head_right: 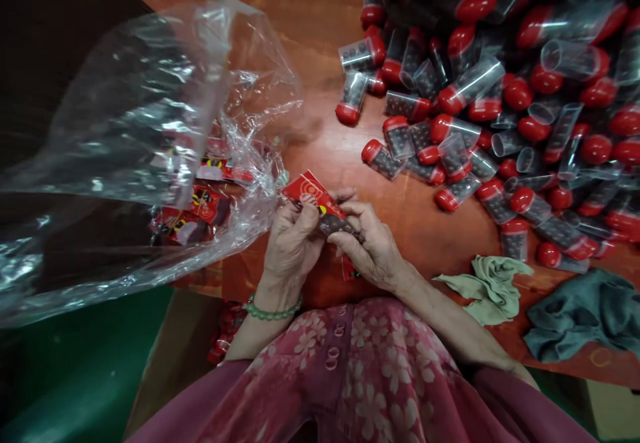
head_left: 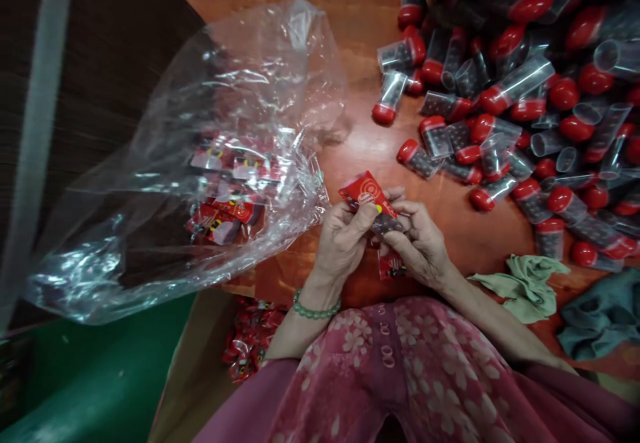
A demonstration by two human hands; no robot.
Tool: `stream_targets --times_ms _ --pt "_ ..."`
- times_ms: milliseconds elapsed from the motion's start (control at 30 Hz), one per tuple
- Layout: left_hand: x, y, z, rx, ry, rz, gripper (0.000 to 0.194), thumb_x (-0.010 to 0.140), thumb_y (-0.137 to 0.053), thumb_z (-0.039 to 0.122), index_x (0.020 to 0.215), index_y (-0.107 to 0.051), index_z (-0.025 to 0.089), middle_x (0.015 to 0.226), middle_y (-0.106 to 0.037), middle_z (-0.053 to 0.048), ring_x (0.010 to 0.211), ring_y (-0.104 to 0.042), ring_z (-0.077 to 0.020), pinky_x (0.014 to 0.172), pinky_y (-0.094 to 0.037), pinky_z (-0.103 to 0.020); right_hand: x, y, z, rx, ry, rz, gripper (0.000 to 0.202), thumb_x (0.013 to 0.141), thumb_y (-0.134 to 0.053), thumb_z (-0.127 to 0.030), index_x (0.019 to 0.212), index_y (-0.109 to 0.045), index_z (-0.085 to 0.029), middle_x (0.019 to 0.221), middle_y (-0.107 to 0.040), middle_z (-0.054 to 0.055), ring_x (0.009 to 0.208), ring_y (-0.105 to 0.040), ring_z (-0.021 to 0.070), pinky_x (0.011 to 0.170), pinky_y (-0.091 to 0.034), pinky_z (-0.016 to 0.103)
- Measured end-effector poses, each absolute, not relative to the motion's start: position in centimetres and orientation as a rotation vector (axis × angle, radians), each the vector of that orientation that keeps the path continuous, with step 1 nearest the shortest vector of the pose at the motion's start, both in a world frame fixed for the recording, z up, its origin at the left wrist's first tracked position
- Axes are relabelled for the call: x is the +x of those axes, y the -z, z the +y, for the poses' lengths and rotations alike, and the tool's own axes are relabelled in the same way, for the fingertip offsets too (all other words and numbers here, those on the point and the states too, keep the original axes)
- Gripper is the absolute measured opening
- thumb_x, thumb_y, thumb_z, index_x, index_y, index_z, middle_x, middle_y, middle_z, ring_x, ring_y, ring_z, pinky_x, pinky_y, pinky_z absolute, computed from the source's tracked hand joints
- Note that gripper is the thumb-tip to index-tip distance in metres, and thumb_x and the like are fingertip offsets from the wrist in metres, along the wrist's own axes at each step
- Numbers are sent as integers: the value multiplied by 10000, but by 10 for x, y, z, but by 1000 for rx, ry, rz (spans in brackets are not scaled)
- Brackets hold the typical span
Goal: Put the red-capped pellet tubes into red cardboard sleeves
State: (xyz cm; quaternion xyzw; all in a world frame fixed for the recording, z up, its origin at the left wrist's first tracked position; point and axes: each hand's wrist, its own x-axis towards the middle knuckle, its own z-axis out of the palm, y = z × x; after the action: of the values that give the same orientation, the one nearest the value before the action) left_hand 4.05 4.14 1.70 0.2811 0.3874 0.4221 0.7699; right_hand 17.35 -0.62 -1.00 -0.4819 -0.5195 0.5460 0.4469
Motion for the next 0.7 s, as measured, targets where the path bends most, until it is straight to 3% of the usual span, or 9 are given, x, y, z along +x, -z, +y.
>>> stream_targets --times_ms 67,267,467,600,700 --pt "42 -18 35 599 -913 810 407 786 -762 519 963 -777 153 1029 -783 -126 548 -636 -117 441 -465 -213 177 9 -7 -1199 -1299 -1343 250 985 -550 -449 1134 -453 -274 698 -617 -61 538 -628 127 528 -488 254" --pt "42 -19 18 616 -946 778 338 815 -759 456 945 -786 145 1049 -783 -133 818 -740 -196 734 -588 -277 179 6 -9 -1247 -930 -1520 271 930 -618 -492 992 -508 -253 834 -657 -7 530 -583 105 495 -457 232" --pt "29 -17 -1 626 -1010 913 378 752 -806 489 896 -756 143 916 -785 -101 772 -724 -179 724 -579 -272 166 6 -16 -1239 -1046 -1577 320 911 -622 -537 900 -495 -245 815 -668 9 478 -479 92 462 -406 233" --pt "4 -27 -27 649 -1044 1084 362 749 -805 478 881 -749 145 940 -782 -95 835 -732 -198 749 -589 -281 154 -5 -22 -1058 -1187 -1805 328 926 -599 -545 928 -512 -229 1023 -705 69 638 -615 113 571 -473 233" --pt "-39 -36 -64 737 -1017 1334 297 811 -755 408 978 -768 162 1056 -782 -100 977 -737 -238 836 -597 -311 157 -14 -24 -899 -1210 -2044 360 925 -594 -559 1012 -548 -212 833 -693 18 655 -634 136 592 -464 235"
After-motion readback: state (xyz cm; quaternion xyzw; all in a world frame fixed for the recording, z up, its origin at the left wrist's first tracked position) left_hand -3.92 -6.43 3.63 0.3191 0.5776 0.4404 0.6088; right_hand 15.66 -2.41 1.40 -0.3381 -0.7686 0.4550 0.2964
